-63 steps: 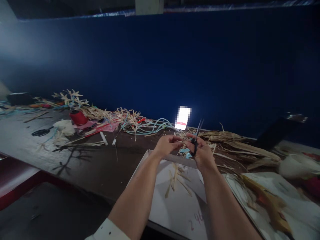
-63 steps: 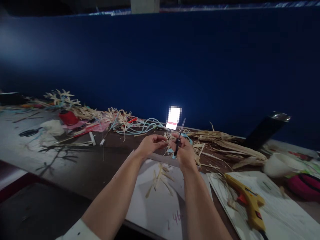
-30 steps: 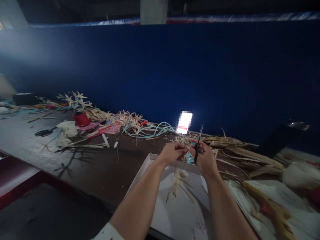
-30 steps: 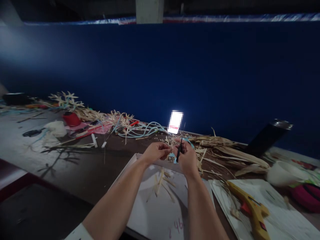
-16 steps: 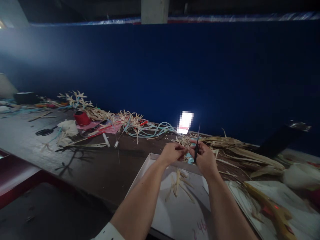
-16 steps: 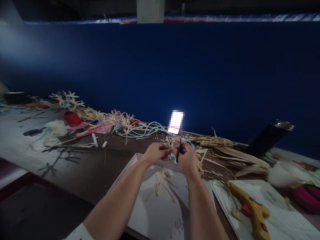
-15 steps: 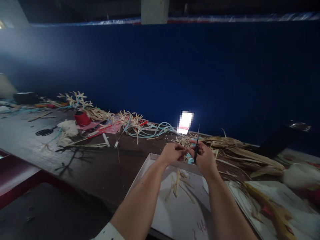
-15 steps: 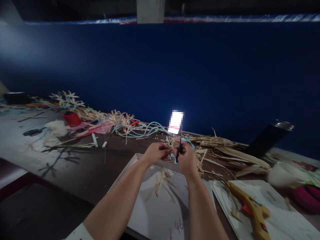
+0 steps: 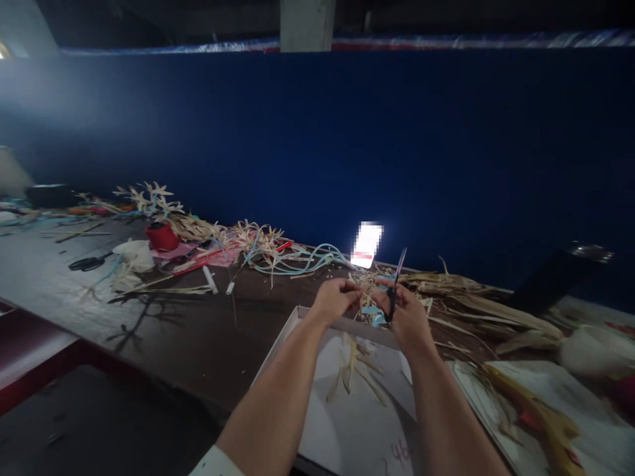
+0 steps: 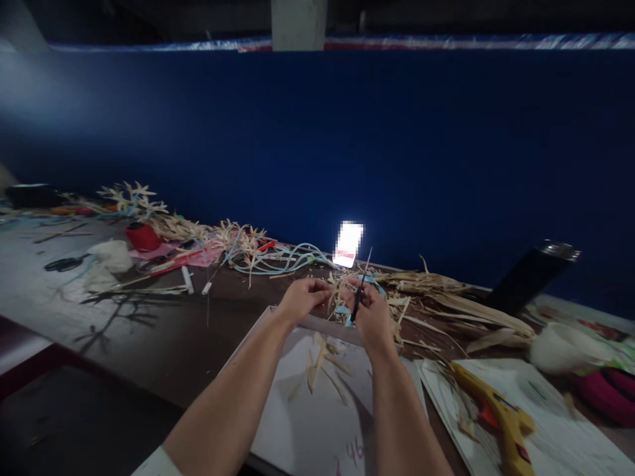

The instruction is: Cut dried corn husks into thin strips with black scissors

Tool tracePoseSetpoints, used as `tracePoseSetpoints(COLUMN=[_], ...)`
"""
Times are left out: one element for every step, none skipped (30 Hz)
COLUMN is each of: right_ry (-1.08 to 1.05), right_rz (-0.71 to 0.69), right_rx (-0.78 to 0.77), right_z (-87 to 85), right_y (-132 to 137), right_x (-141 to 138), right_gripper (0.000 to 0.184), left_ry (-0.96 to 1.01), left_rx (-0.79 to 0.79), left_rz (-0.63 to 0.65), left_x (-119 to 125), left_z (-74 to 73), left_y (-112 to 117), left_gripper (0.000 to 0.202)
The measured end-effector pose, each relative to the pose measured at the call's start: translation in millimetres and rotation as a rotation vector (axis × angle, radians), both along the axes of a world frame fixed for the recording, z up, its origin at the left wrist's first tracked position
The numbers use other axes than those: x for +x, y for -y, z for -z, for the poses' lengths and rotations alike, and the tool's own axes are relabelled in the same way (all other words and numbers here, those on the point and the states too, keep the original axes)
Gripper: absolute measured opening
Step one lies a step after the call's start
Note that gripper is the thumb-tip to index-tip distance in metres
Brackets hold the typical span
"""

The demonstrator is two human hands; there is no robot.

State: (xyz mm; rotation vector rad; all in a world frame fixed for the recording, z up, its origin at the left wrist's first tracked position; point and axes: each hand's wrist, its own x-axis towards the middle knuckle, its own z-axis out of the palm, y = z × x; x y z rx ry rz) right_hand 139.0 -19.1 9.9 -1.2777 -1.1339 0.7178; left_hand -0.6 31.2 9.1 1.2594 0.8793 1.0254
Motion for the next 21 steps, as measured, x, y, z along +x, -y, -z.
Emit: tracePoseSetpoints(right_ry=[-0.030, -0.044, -0.048, -0.050, -0.043, -0.032, -0.013, 0.012, 0.036, 0.057, 0.071, 0.079, 0.082, 0.083, 0.086, 0.091, 0.099, 0.111, 0.124, 0.137, 0.145], right_rz=[-0.009, -0.025, -0.054, -0.090, -0.141, -0.190, -0.230, -0.269, -0.300, -0.327, -0.351, -0.371, -0.388, -0.396, -0.395, -0.389, -0.381, -0.373, -0.367, -0.363, -0.363], right_rx=[-0.017, -0.041, -0.071, -0.101, -0.131, -0.158, -0.175, -0.190, -0.201, -0.212, -0.222, -0.230, -0.234, -0.235, -0.231, -0.225, -0.220, -0.216, -0.216, -0.219, -0.224], right_z=[-0.7, -1.8, -3.2, -4.7, -6.3, -7.7, -8.8, -9.7, -10.3, -10.7, -10.8, -10.7, -10.4, -9.9, -9.3, -8.5, -7.6, -6.6, -5.6, -4.7, -3.9], right_y=[0.8, 2.1, 3.6, 5.4, 7.2, 9.0, 10.7, 12.1, 13.2, 14.1, 14.6, 14.8, 14.8, 14.5, 14.0, 13.4, 12.7, 12.0, 11.4, 10.8, 10.2], right_x=[-0.5, -1.4, -3.0, -5.1, -7.8, -10.8, -14.1, -17.3, -20.3, -22.7, -24.6, -25.9, -26.4, -26.5, -26.1, -25.4, -24.7, -24.0, -23.4, -22.9, -22.6], right_gripper=[0.053, 0.053, 0.053, 0.053, 0.053, 0.052, 0.051, 0.049, 0.048, 0.047, 0.046, 0.047, 0.047, 0.047, 0.047, 0.047, 0.046, 0.046, 0.045, 0.044, 0.043], left_ry=[0.048, 0.090, 0.127, 0.160, 0.191, 0.220, 0.247, 0.271, 0.292, 0.309, 0.323, 0.331, 0.334, 0.332, 0.329, 0.327, 0.328, 0.328, 0.328, 0.326, 0.322], left_rx=[-0.024, -0.038, -0.045, -0.050, -0.056, -0.062, -0.066, -0.069, -0.067, -0.063, -0.058, -0.053, -0.049, -0.046, -0.042, -0.039, -0.036, -0.034, -0.034, -0.034, -0.037], left_rz=[-0.036, -0.064, -0.084, -0.098, -0.104, -0.107, -0.113, -0.119, -0.126, -0.133, -0.140, -0.145, -0.149, -0.154, -0.157, -0.155, -0.151, -0.147, -0.145, -0.148, -0.155], left_x=[0.1, -0.1, -0.6, -1.3, -2.3, -3.2, -4.1, -4.9, -5.4, -5.8, -6.0, -6.0, -6.0, -6.0, -6.0, -6.0, -6.1, -6.2, -6.3, -6.3, -6.4], left_z=[-1.5, -3.0, -4.4, -5.7, -6.7, -7.4, -7.9, -8.2, -8.2, -8.1, -7.8, -7.6, -7.3, -7.1, -6.9, -6.8, -6.8, -6.8, -6.9, -7.0, -7.1], left_y=[-0.6, -1.0, -1.3, -1.5, -1.6, -1.6, -1.6, -1.7, -1.9, -2.3, -2.7, -3.2, -3.6, -4.0, -4.2, -4.3, -4.2, -4.1, -3.9, -3.6, -3.4], left_gripper=[0.015, 0.016, 0.017, 0.018, 0.019, 0.020, 0.021, 0.022, 0.022, 0.022, 0.023, 0.022, 0.022, 0.022, 0.021, 0.021, 0.021, 0.020, 0.020, 0.020, 0.019])
